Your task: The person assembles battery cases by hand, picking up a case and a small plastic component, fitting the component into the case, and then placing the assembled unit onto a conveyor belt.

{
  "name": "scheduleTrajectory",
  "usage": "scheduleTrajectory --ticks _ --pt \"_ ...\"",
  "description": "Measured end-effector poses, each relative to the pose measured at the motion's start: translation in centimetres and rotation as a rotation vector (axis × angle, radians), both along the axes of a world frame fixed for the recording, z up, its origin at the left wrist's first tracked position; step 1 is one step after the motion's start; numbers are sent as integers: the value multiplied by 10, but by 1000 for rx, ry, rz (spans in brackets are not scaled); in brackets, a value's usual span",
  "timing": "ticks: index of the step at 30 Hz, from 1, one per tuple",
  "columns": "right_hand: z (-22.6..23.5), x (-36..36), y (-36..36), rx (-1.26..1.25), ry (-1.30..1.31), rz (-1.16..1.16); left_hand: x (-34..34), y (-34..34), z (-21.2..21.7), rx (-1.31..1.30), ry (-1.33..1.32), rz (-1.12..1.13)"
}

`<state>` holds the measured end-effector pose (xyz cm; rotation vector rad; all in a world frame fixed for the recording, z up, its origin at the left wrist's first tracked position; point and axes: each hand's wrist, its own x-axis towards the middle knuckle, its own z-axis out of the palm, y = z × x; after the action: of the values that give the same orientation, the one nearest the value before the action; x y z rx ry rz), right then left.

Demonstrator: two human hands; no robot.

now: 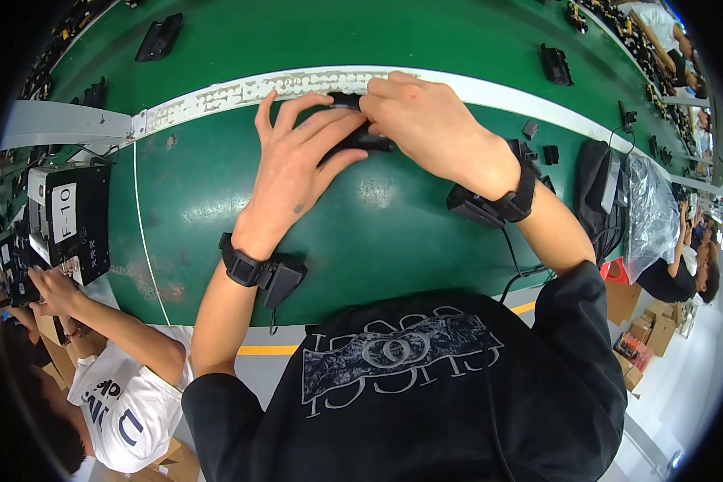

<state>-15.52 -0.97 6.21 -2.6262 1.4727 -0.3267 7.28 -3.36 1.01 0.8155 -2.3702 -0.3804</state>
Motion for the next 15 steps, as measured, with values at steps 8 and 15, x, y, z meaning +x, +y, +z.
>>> scheduleTrajectory --ticks 8,15 --pt "0 3 5 -114 -1 -31 -1 -2 0 1 3 -5" --pt "-3 1 -6 -30 34 21 -1 -3 -2 -136 -23 0"
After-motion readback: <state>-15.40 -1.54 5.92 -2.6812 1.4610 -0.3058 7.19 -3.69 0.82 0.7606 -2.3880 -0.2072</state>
